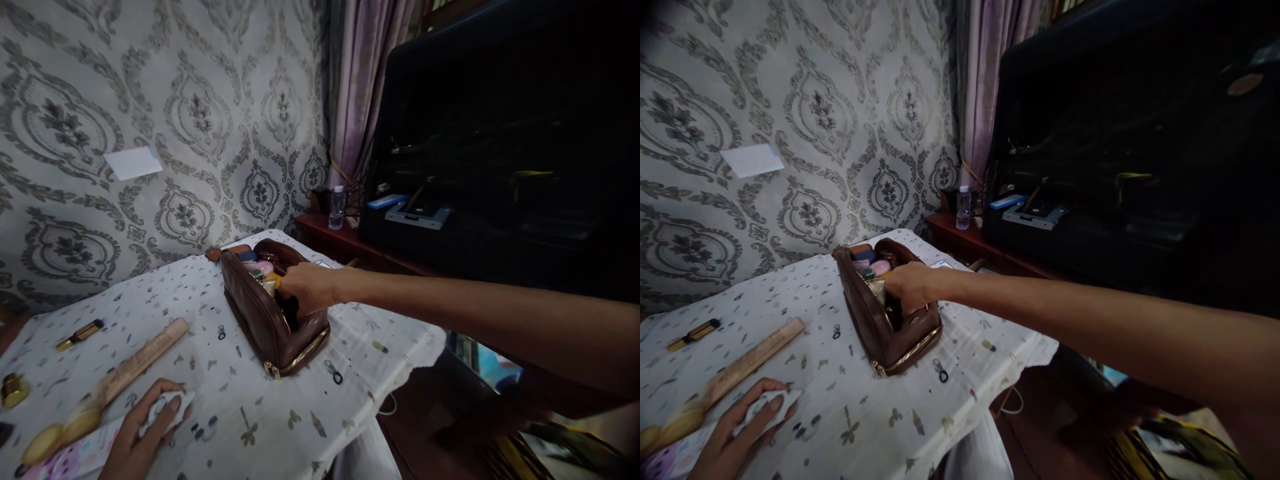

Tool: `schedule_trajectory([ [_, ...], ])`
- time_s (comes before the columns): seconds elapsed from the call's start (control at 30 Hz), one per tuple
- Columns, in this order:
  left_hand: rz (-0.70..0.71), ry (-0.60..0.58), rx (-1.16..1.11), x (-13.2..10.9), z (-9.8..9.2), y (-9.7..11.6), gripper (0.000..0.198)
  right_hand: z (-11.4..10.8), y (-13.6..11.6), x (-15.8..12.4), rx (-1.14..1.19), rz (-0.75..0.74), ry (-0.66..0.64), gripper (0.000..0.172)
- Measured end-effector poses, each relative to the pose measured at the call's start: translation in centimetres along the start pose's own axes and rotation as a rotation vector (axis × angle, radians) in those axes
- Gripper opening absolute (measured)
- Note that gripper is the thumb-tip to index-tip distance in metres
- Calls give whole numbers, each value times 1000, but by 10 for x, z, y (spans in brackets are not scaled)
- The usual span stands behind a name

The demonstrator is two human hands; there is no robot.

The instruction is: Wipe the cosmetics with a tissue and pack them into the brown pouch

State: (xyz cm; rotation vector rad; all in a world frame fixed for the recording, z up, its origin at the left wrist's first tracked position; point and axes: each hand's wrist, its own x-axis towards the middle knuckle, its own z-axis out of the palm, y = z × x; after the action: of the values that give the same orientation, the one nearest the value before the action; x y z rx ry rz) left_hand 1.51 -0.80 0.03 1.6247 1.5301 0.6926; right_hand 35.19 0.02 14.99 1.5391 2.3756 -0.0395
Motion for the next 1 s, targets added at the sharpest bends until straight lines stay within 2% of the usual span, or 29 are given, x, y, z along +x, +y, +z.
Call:
schedule_trajectory([
  [0.13, -6, -13, -54, -1, 1, 2, 49, 1, 5, -1, 41, -49, 17, 37],
  [0.23, 13, -14, -65, -4, 5, 6, 49, 0, 14, -4, 97, -71, 105, 33],
  [0.33, 27, 44, -68, -8, 8, 10, 49, 1, 17, -16, 206, -27, 314, 24],
  [0.4, 23, 68, -59, -8, 8, 9, 49, 6, 9, -28, 307, -5, 500, 15],
  [0.47, 13, 44, -40, -5, 6, 5, 50, 19, -8, -40, 395, -50, 682, 12],
  [0.5, 11, 31, -35, -3, 4, 1, 50, 28, -19, -45, 420, -120, 749, 14],
  [0.6, -6, 49, -44, 4, -2, -8, 51, 63, -53, -52, 344, -319, 878, 22],
  [0.7, -47, 96, -64, 7, -3, -12, 51, 96, -72, -51, 318, -294, 961, 26],
  [0.8, -109, 119, -137, 8, -1, -16, 51, 115, -76, -48, 339, -267, 977, 30],
  [1.0, -223, 137, -266, 12, -1, -22, 55, 129, -71, -35, 397, -381, 1110, 34],
])
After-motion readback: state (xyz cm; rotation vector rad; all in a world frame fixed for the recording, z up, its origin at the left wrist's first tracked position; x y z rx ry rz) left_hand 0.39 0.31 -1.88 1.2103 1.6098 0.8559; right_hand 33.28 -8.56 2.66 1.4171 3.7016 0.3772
